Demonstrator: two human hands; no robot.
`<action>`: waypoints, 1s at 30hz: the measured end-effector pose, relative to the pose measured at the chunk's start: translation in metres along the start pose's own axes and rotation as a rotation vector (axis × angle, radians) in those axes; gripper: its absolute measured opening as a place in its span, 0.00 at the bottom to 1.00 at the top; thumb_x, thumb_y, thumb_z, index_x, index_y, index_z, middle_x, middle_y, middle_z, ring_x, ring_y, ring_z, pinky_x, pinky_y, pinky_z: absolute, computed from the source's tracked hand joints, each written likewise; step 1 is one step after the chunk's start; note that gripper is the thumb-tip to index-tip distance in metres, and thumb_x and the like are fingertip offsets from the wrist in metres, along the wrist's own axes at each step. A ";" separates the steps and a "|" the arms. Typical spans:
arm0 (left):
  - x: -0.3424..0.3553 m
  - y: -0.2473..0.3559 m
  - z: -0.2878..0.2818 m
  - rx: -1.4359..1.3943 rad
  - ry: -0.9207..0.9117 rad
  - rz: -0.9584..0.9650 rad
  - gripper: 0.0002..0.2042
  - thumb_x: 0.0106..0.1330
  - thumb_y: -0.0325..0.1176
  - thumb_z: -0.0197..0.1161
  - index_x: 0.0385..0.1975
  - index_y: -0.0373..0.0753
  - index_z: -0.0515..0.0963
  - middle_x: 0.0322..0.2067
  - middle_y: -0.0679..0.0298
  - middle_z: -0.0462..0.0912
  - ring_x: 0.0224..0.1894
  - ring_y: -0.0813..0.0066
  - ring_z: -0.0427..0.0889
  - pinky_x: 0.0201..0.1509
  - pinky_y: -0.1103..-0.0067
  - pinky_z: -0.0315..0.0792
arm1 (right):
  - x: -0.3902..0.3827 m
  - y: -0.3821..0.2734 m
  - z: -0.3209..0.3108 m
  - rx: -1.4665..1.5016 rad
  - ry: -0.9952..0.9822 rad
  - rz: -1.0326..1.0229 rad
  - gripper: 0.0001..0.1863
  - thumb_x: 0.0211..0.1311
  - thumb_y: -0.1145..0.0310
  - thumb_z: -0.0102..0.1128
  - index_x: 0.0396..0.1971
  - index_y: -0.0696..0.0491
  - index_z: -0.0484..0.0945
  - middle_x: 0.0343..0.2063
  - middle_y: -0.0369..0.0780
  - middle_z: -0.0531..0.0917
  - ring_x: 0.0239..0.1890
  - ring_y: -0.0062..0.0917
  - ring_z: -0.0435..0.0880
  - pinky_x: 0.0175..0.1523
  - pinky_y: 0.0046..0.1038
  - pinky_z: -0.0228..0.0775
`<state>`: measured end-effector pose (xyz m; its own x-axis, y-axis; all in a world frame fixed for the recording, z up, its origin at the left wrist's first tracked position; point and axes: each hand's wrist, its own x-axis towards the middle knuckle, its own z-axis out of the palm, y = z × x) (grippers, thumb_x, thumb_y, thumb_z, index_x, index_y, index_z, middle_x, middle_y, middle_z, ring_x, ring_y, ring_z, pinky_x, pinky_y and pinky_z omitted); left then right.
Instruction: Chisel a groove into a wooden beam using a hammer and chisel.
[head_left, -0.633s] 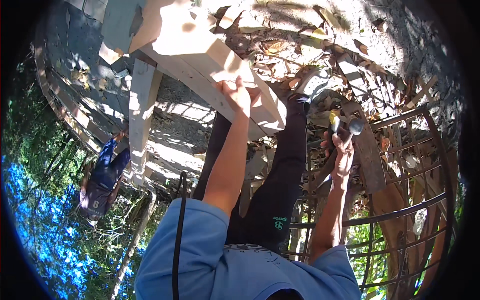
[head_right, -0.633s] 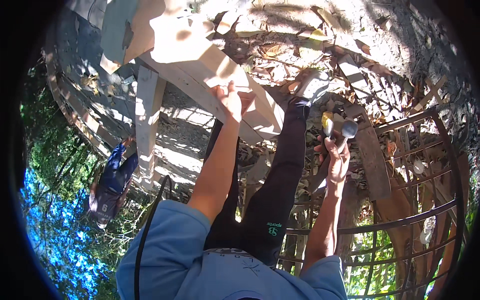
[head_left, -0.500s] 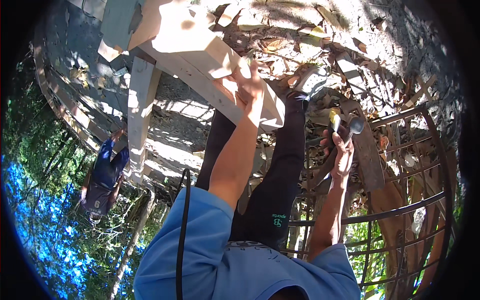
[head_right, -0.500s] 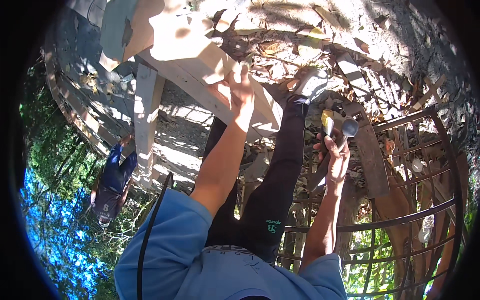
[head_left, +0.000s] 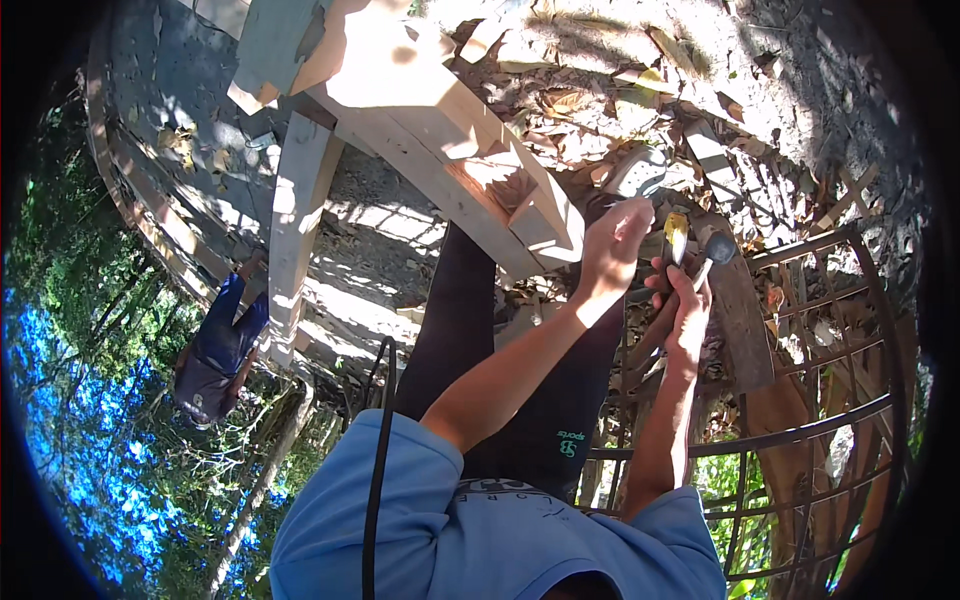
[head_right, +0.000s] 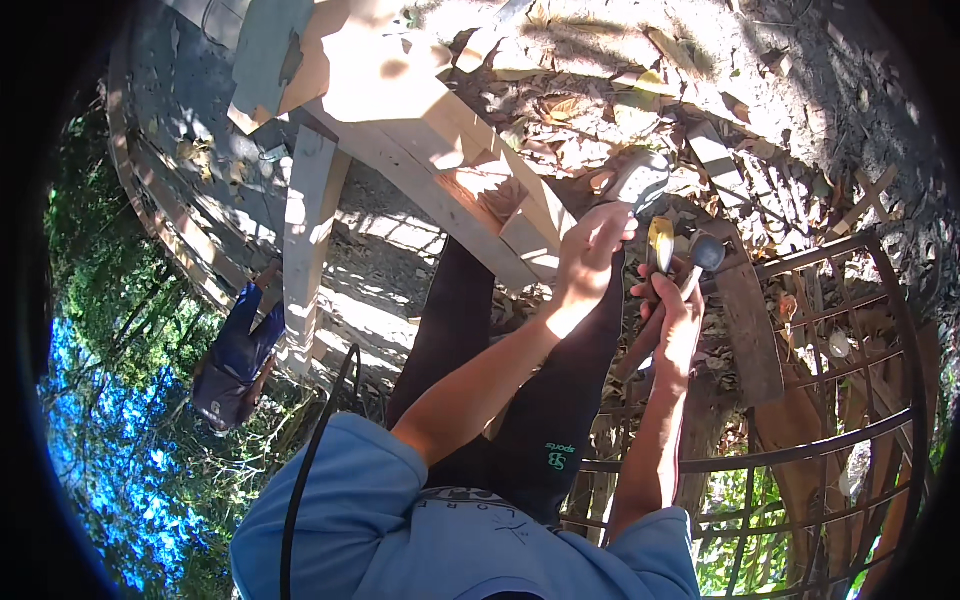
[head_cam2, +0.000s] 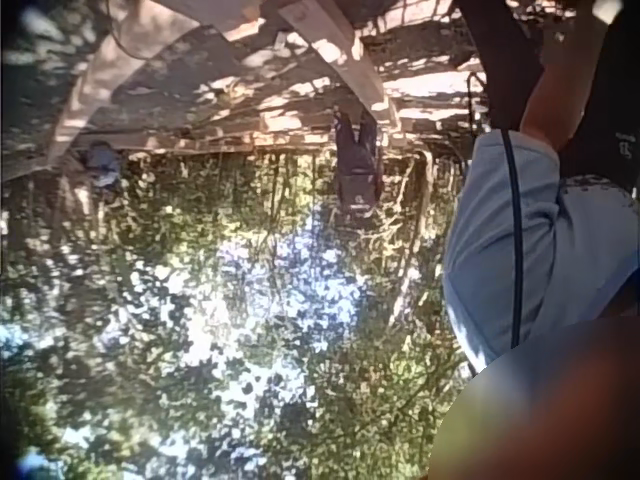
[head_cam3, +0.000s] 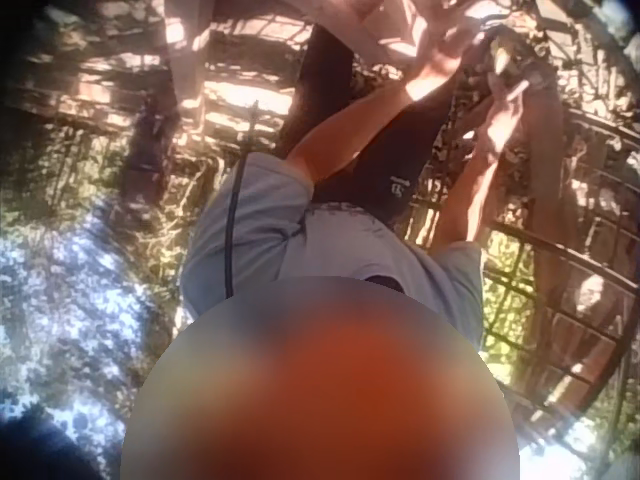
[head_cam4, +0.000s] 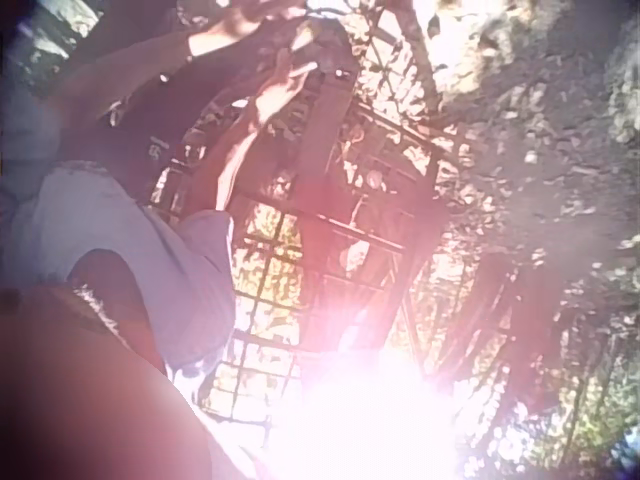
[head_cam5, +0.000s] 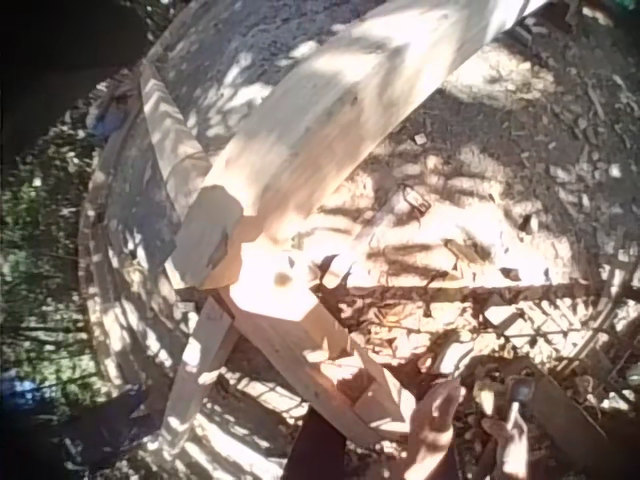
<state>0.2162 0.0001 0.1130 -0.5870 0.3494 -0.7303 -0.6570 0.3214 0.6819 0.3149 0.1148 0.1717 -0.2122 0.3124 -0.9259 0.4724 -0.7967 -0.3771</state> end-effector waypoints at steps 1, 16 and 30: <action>-0.015 0.001 0.011 -0.104 0.021 -0.133 0.24 0.74 0.45 0.60 0.58 0.31 0.73 0.47 0.52 0.83 0.44 0.74 0.81 0.50 0.78 0.74 | -0.003 0.001 0.004 0.041 -0.025 0.009 0.18 0.62 0.69 0.61 0.51 0.57 0.78 0.35 0.38 0.85 0.28 0.18 0.81 0.29 0.19 0.68; -0.029 0.086 -0.082 0.573 -0.242 0.537 0.18 0.54 0.39 0.76 0.35 0.40 0.73 0.26 0.63 0.75 0.34 0.59 0.78 0.47 0.66 0.69 | -0.033 0.018 0.040 0.016 0.062 0.005 0.17 0.59 0.72 0.63 0.48 0.61 0.76 0.29 0.40 0.83 0.28 0.24 0.84 0.38 0.27 0.81; -0.043 -0.002 -0.243 0.467 -0.419 0.548 0.14 0.50 0.28 0.72 0.31 0.40 0.71 0.28 0.61 0.75 0.36 0.57 0.78 0.46 0.66 0.74 | -0.145 0.063 0.152 -0.245 0.269 0.040 0.15 0.56 0.70 0.65 0.42 0.61 0.78 0.18 0.35 0.75 0.16 0.18 0.73 0.25 0.22 0.66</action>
<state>0.1279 -0.2293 0.1328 -0.4817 0.8313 -0.2773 -0.0119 0.3103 0.9506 0.2448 -0.0591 0.2854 0.0279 0.4350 -0.9000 0.6738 -0.6733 -0.3045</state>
